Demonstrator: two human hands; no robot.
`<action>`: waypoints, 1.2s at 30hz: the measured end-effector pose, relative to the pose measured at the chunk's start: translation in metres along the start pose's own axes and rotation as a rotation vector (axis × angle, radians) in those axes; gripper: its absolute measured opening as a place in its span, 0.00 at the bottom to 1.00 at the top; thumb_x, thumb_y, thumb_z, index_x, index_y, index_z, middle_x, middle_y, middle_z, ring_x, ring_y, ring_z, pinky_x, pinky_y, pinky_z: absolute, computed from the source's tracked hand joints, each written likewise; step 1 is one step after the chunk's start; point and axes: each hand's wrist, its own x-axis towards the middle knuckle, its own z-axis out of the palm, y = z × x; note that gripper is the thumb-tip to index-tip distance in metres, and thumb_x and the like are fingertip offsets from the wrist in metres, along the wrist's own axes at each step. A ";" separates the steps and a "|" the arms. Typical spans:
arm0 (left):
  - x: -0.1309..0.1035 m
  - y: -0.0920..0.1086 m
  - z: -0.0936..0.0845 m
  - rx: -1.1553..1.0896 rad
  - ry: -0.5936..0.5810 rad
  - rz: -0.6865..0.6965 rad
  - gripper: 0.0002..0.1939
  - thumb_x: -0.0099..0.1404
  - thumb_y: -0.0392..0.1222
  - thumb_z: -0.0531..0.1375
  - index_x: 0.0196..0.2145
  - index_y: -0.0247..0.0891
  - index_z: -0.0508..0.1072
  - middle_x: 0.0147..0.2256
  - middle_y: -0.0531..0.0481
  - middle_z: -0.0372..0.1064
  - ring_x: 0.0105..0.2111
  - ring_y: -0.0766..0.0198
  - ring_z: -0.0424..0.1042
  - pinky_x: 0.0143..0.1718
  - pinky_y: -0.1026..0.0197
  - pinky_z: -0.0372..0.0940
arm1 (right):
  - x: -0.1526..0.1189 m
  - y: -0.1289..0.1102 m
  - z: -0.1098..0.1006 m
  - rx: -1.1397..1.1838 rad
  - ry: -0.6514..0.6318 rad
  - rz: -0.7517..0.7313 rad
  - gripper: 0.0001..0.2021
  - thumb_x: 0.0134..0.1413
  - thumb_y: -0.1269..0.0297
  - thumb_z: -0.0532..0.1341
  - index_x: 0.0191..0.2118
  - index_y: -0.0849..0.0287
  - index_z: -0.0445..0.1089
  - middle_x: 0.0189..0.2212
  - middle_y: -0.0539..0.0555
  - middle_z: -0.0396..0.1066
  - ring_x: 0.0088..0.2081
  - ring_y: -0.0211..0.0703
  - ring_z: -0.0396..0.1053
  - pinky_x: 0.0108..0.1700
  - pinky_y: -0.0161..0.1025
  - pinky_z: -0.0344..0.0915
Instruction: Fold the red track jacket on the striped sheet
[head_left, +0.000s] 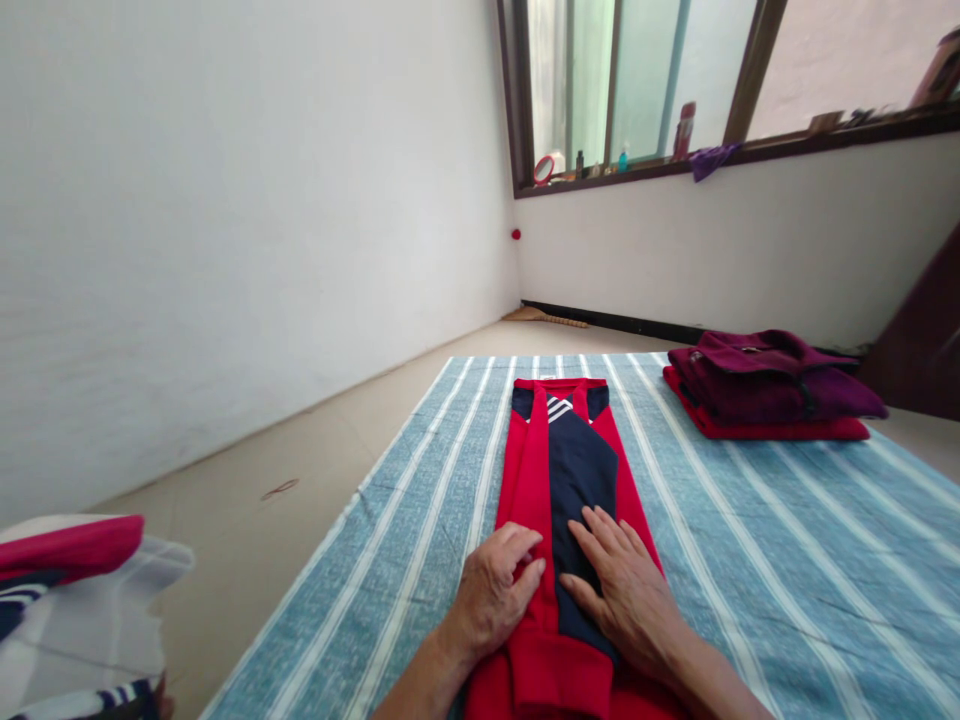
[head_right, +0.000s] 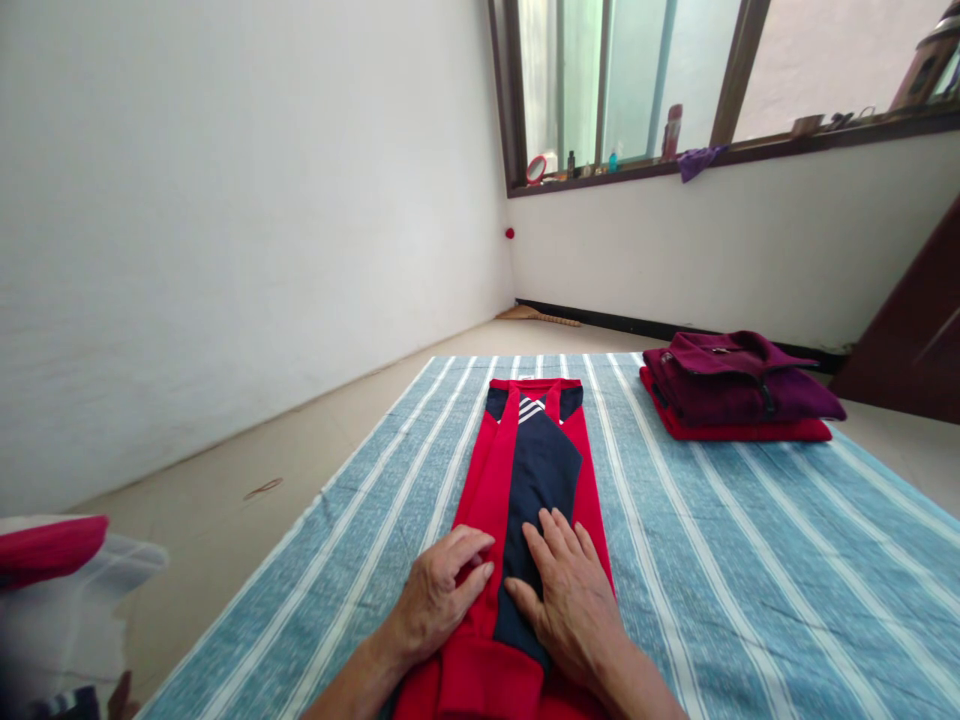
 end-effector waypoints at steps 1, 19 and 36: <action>0.000 0.000 0.000 0.000 0.001 0.000 0.10 0.61 0.34 0.54 0.40 0.39 0.71 0.33 0.50 0.70 0.33 0.64 0.69 0.36 0.64 0.66 | 0.000 0.000 0.000 0.001 0.002 0.000 0.28 0.59 0.47 0.50 0.61 0.56 0.59 0.62 0.56 0.53 0.64 0.51 0.47 0.63 0.52 0.45; -0.001 -0.001 0.000 0.007 -0.026 -0.016 0.10 0.61 0.34 0.55 0.41 0.39 0.70 0.34 0.51 0.69 0.34 0.64 0.69 0.38 0.64 0.65 | 0.001 0.001 0.001 0.004 -0.011 0.001 0.29 0.59 0.47 0.50 0.61 0.56 0.59 0.63 0.55 0.51 0.64 0.51 0.46 0.63 0.52 0.44; 0.000 0.000 0.000 0.004 -0.026 -0.017 0.10 0.61 0.34 0.55 0.40 0.39 0.70 0.33 0.50 0.69 0.33 0.64 0.69 0.37 0.63 0.65 | 0.001 0.000 -0.001 0.002 -0.021 0.008 0.29 0.59 0.46 0.50 0.61 0.56 0.58 0.63 0.55 0.51 0.64 0.50 0.45 0.63 0.51 0.44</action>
